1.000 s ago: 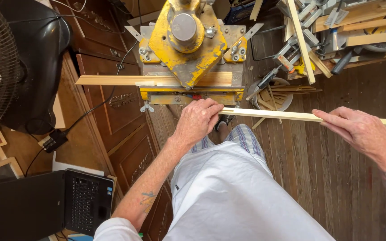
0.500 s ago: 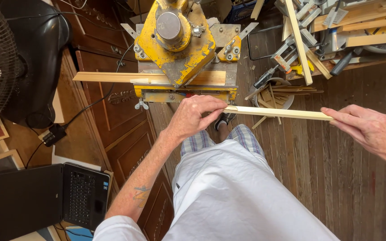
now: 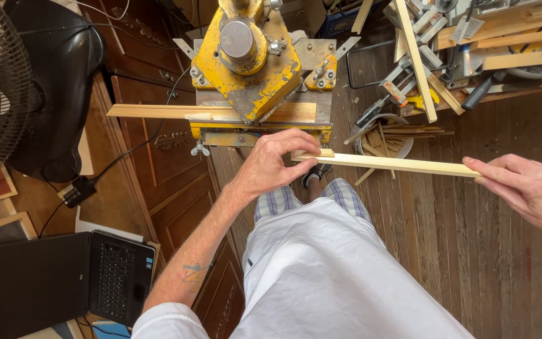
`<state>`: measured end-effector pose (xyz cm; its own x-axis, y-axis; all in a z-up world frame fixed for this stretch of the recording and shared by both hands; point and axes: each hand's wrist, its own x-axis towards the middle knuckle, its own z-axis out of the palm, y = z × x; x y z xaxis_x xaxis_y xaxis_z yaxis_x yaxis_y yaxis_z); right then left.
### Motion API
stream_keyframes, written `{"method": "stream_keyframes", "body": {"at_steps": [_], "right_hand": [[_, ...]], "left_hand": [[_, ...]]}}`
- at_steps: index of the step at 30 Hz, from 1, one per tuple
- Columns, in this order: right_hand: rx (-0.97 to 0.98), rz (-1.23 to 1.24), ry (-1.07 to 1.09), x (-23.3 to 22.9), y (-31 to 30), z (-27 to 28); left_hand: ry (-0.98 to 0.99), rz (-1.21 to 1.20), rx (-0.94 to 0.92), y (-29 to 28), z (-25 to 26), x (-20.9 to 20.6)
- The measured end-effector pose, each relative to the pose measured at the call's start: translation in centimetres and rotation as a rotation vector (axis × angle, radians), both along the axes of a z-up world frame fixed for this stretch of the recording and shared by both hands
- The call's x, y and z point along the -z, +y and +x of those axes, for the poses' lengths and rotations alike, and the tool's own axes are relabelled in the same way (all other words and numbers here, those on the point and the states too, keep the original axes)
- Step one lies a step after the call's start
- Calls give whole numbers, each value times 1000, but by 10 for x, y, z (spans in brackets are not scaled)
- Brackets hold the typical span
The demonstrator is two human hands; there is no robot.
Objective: Feeding wooden strips through a shaper machine and inspecting the joints
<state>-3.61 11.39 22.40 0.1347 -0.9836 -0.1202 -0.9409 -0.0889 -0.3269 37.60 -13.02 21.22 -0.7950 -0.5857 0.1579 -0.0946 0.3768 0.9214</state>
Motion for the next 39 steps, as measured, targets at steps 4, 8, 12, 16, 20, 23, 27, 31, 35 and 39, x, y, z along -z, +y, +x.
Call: {"method": "stream_keyframes", "body": {"at_steps": [4, 8, 12, 16, 20, 23, 27, 31, 35, 39], "right_hand": [[33, 7, -119, -4, -1, 4], [33, -22, -230, -1, 0, 4], [105, 11, -298, 5, 7, -1], [207, 114, -340, -6, 6, 2], [285, 227, -250, -25, -12, 19], [74, 206, -194, -41, -42, 60], [-270, 131, -183, -61, -86, 111], [-329, 149, -112, -49, -110, 135], [-268, 230, -274, -3, -131, 133], [-250, 220, -230, 38, -165, 138]], "left_hand": [[88, -27, 47, 1, 3, 2], [144, 1, 43, 1, 1, -5], [158, 62, 34, -1, 1, -8], [191, 106, -19, 5, -4, -12], [248, 44, 81, 13, -12, -22], [242, 17, 116, 23, -20, -25], [243, -33, 106, 22, -25, -18], [263, -54, 71, 19, -21, 0], [240, -64, 0, 8, -24, 27], [-107, -390, -270, 13, -35, 63]]}}
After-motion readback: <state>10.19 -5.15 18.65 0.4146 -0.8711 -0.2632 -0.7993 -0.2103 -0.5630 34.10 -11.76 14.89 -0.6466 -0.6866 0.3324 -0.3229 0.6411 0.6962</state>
